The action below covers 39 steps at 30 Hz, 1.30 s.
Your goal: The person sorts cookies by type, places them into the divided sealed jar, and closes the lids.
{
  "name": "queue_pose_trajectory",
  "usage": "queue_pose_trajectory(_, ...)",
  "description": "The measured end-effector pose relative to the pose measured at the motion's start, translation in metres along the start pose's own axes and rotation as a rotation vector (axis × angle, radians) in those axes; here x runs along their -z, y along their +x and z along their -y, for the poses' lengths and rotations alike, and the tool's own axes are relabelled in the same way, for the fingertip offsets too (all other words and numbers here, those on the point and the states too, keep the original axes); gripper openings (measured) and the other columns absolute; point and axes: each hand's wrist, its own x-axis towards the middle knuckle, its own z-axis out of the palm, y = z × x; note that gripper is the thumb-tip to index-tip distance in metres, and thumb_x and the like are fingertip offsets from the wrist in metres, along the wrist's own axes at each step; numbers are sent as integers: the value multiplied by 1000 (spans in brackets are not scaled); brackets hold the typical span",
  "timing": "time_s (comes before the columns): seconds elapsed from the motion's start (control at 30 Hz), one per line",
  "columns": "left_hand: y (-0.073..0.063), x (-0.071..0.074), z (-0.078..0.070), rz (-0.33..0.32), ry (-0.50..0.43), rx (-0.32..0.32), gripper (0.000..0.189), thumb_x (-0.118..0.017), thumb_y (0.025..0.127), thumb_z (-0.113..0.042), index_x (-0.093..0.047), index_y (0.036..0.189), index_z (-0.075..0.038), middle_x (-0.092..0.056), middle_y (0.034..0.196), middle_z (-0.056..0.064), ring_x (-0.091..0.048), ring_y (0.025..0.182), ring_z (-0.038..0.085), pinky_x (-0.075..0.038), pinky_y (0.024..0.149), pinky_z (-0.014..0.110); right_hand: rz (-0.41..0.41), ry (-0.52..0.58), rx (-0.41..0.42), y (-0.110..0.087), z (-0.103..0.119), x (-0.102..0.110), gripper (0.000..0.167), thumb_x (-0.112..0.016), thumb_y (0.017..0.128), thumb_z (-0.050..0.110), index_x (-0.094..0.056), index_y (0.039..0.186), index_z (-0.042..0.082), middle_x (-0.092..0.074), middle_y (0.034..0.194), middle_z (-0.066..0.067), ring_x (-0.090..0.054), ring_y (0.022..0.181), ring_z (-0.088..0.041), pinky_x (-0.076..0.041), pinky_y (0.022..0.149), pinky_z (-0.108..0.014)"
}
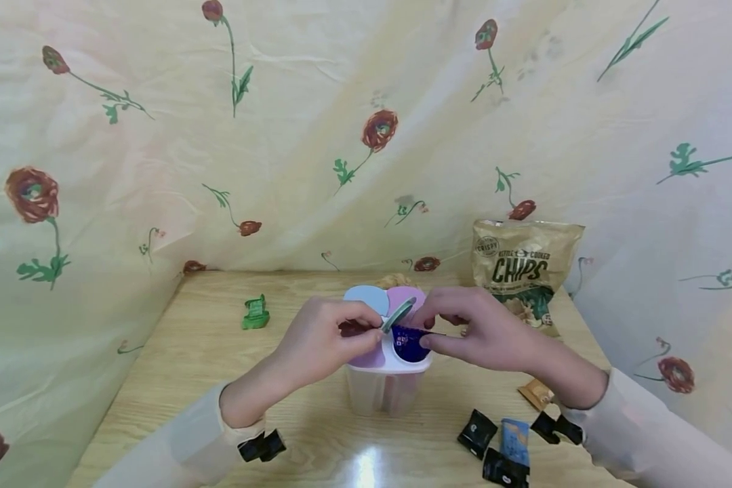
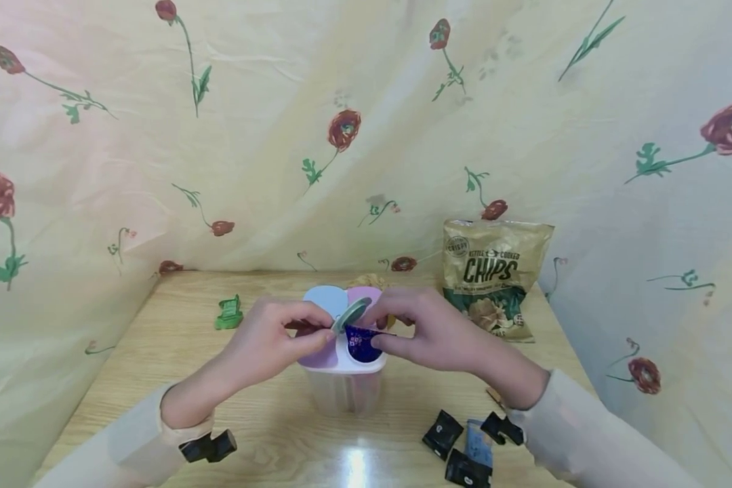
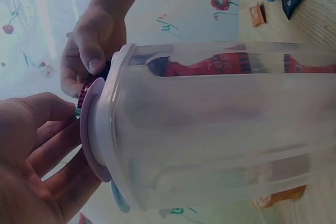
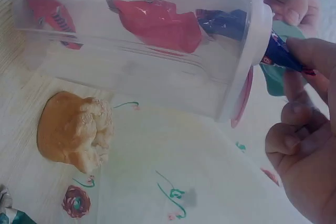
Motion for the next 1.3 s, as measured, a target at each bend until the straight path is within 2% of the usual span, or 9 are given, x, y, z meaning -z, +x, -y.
queue_pose_trajectory(0.13,0,1,-1,0,1,-1,6,-78,89,-13,-80,94,-13,-77,88,-7,-68,79,0,-59,73,23,16,10,84,2,2,-3,22,-78,90,5,-79,104,22,-73,103,8,-65,87,-6,-54,70,-24)
queue_pose_trajectory(0.33,0,0,-1,1,-7,-3,6,-78,88,-12,-80,94,-14,-77,87,-7,-67,79,0,-59,72,23,91,-95,127,5,4,-7,17,-75,93,10,-81,104,21,-72,98,11,-64,86,-2,-54,73,-23)
queue_pose_trajectory(0.43,0,0,-1,5,-14,-1,6,-78,89,-12,-79,94,-13,-76,87,-7,-68,79,0,-59,73,23,139,-148,118,5,3,-8,18,-71,95,10,-81,106,21,-73,97,12,-62,85,-1,-53,72,-23)
queue_pose_trajectory(0.63,0,0,-1,6,-12,3,6,-78,89,-12,-79,94,-13,-77,87,-7,-68,80,0,-59,73,22,212,-196,21,2,5,-9,20,-66,97,13,-78,105,27,-68,94,18,-55,79,2,-49,66,-19)
queue_pose_trajectory(0.83,0,0,-2,9,-11,18,6,-78,89,-12,-80,94,-13,-76,87,-7,-68,79,0,-59,73,22,99,-88,81,0,1,-3,19,-72,93,7,-76,98,25,-69,100,16,-62,86,1,-54,74,-23)
queue_pose_trajectory(0.93,0,0,-3,10,-5,21,6,-78,88,-13,-80,94,-13,-76,87,-7,-68,80,0,-58,74,22,14,-55,74,2,-2,4,24,-74,92,4,-76,98,26,-71,99,16,-58,75,1,-50,63,-21)
queue_pose_trajectory(1.1,0,1,-4,15,0,24,6,-79,89,-14,-80,94,-14,-77,88,-7,-68,81,0,-59,75,23,-124,5,-49,5,-9,13,22,-71,95,3,-76,107,21,-69,91,12,-49,59,-5,-42,51,-22)
queue_pose_trajectory(1.2,1,1,-4,23,7,17,5,-79,89,-15,-80,93,-15,-77,88,-9,-67,81,0,-58,75,23,-157,79,-155,8,-12,14,24,-66,99,6,-74,119,18,-71,98,2,-58,71,-11,-50,57,-26)
queue_pose_trajectory(1.3,0,1,-3,34,26,2,4,-80,88,-17,-81,92,-17,-76,88,-11,-65,79,-1,-57,73,22,-139,125,-195,11,-15,12,25,-66,100,8,-73,122,16,-72,111,-3,-61,83,-14,-53,64,-28)
